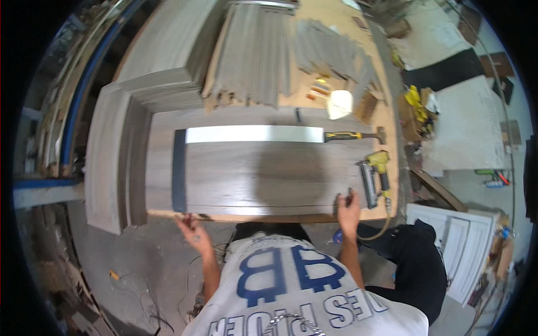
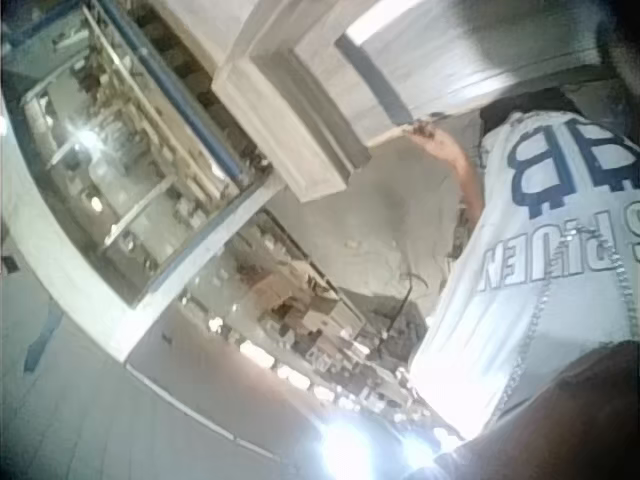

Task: The person applies glue from a bag onto a wooden frame, places a wood panel onto it, and secures the pieces using a pneumatic nail gun and a hammer. They stack the assembled door onto a pile and walk across the workshop to press buttons on a machine control panel.

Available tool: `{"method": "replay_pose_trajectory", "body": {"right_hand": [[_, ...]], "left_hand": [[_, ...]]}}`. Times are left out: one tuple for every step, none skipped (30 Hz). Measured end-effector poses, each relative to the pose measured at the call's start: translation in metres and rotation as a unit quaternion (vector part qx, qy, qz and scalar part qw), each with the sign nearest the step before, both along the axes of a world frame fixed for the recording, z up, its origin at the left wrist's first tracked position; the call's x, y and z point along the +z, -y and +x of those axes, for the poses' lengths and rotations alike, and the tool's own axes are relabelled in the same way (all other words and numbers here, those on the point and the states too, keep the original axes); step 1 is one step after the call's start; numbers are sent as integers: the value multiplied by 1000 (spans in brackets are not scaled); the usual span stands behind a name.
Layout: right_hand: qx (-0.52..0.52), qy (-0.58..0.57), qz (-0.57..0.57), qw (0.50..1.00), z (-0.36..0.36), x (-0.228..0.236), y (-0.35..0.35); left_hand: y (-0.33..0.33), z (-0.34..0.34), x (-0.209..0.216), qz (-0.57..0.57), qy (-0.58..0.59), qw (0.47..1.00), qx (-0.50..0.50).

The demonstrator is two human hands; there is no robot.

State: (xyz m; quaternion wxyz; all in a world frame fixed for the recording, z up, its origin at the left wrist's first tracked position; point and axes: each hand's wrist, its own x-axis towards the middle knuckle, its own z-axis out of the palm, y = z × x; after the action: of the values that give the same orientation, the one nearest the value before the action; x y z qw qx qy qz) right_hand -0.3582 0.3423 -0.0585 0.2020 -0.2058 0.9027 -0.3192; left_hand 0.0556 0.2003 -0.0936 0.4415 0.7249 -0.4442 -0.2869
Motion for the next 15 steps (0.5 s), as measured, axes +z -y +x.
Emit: {"method": "replay_pose_trajectory", "body": {"right_hand": [[12,-21,-1,1000,-4,-4,-4],[4,-13,-3,1000,-1,11,0],[-4,-5,-30,1000,-4,2,-6],[-15,-34,-21,999,-11,-6,-15],[-18,-23,-28,999,-17,-16,-22],[-10,-31,-23,999,-15,-11,-23],[-5,-34,-31,999,-17,-17,-24],[-5,-39,-37,999,-18,-18,-25],[5,-35,-37,999,-19,-20,-26],[7,-21,-27,999,-18,-16,-23],[7,-8,-16,1000,-17,-14,-22],[13,-8,-15,1000,-18,-15,-21],[7,2,-24,1000,-19,-16,-21],[1,11,-34,999,-20,-16,-21],[2,10,-32,999,-21,-17,-21]], "left_hand": [[0,-5,-2,-5,3,1000,-5],[0,-11,-4,-6,16,1000,-13],[1,-15,-5,-10,15,1000,-17],[5,-30,2,1,4,1000,-7],[6,-35,2,5,-16,1000,0],[4,-28,-10,-7,-24,1000,5],[4,-30,-4,3,-17,1000,7],[4,-36,5,15,-13,1000,4],[4,-37,11,15,-10,1000,15],[4,-38,16,12,-10,1000,19],[3,-38,18,9,-11,1000,22],[3,-38,16,10,-10,999,28],[4,-38,13,-16,-23,999,36],[5,-38,11,-43,-36,998,43],[6,-36,9,-41,-38,997,44]]}}
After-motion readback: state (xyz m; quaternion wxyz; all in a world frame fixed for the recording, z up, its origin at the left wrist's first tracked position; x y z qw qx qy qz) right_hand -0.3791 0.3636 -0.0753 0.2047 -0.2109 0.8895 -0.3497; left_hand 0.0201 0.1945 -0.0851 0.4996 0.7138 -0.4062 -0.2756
